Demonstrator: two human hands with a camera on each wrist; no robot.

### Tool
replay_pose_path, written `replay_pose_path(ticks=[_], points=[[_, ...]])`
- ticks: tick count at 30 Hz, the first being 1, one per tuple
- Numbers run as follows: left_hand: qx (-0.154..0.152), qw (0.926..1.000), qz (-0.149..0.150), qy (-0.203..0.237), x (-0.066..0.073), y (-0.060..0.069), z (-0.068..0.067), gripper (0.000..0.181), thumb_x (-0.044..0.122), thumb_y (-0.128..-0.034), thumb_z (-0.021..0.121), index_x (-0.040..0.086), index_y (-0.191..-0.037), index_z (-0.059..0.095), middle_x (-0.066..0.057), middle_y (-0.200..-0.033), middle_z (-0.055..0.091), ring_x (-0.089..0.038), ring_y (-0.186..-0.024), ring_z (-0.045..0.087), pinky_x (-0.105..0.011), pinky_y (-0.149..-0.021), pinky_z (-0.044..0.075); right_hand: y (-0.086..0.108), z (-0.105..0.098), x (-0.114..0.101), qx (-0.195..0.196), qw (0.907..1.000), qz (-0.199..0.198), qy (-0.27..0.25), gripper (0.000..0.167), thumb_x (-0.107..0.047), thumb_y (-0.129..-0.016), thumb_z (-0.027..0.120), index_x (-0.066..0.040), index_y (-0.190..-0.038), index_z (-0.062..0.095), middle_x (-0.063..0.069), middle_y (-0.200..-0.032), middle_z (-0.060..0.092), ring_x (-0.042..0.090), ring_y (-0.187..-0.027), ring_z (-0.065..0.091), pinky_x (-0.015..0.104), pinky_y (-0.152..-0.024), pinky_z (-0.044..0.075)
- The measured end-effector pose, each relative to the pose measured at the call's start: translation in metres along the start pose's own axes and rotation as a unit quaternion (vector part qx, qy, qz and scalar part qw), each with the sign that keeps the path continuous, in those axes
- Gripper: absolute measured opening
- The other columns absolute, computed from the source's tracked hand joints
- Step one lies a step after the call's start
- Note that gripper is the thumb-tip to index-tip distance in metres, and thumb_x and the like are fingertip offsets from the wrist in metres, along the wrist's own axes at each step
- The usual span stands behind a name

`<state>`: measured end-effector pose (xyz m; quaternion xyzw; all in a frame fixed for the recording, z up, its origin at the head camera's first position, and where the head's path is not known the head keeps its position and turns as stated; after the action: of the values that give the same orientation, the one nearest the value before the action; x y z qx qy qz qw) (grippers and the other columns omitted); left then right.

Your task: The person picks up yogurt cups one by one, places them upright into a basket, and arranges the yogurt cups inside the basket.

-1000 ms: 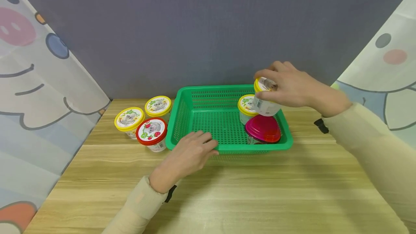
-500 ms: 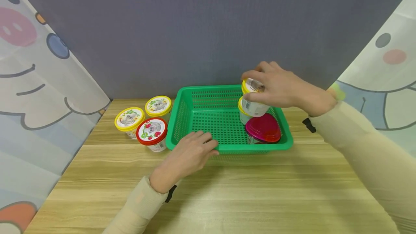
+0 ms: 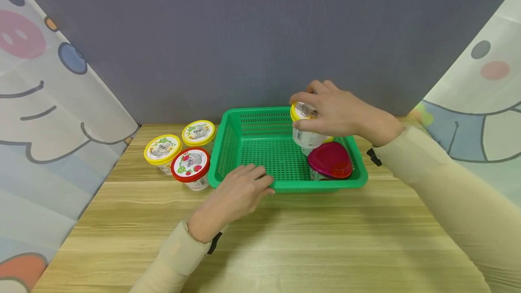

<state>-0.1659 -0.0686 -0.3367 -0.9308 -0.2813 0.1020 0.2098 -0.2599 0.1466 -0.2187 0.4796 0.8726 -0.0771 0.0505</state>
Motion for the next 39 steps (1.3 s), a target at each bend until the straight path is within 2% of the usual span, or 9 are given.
replay_pose_path(ticks=[12,21,33,39], points=[[0.002,1.0,0.0,-0.002,0.0,0.002,-0.002,0.013,0.025,-0.095,0.074,0.015,-0.092,0.067,0.004,-0.082,0.054,-0.017,-0.07,0.047,-0.026,-0.062,0.04,-0.01,0.012,-0.017,-0.002,0.9996,-0.026,-0.011,0.054,-0.052,-0.092,0.06,-0.028,-0.141,0.057,0.003,-0.129,0.05,0.024,-0.113,0.043,0.046,-0.078,0.05],[0.004,1.0,0.001,-0.007,-0.001,0.001,-0.002,0.014,0.026,-0.0952,0.074,0.015,-0.091,0.067,0.004,-0.083,0.054,-0.017,-0.07,0.047,-0.027,-0.061,0.04,-0.014,0.02,-0.03,-0.012,0.9987,-0.05,0.0,0.054,-0.051,-0.091,0.061,-0.027,-0.139,0.058,0.004,-0.125,0.051,0.024,-0.109,0.044,0.042,-0.077,0.05],[-0.002,1.0,-0.001,-0.008,0.0,0.002,-0.002,0.013,0.027,-0.0951,0.073,0.015,-0.092,0.067,0.004,-0.083,0.054,-0.017,-0.071,0.047,-0.026,-0.062,0.039,-0.018,0.043,-0.038,-0.03,0.9971,-0.07,0.003,0.056,-0.053,-0.089,0.062,-0.026,-0.138,0.059,0.004,-0.12,0.052,0.024,-0.102,0.045,0.037,-0.076,0.047],[-0.003,1.0,-0.003,-0.008,0.0,0.002,-0.002,0.014,0.027,-0.0954,0.073,0.016,-0.091,0.066,0.004,-0.084,0.055,-0.017,-0.072,0.049,-0.027,-0.063,0.041,-0.018,0.053,-0.038,-0.045,0.9964,-0.072,0.006,0.057,-0.052,-0.089,0.061,-0.026,-0.14,0.059,0.004,-0.122,0.052,0.024,-0.104,0.044,0.038,-0.078,0.047]])
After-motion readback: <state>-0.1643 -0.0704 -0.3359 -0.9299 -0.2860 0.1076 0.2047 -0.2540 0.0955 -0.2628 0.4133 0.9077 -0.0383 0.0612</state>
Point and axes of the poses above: each hand's wrist, its own y-axis away from the middle knuckle, its own z-axis out of the palm, x = y × z, the point moved 4 cm from there along -y, towards the middle knuckle
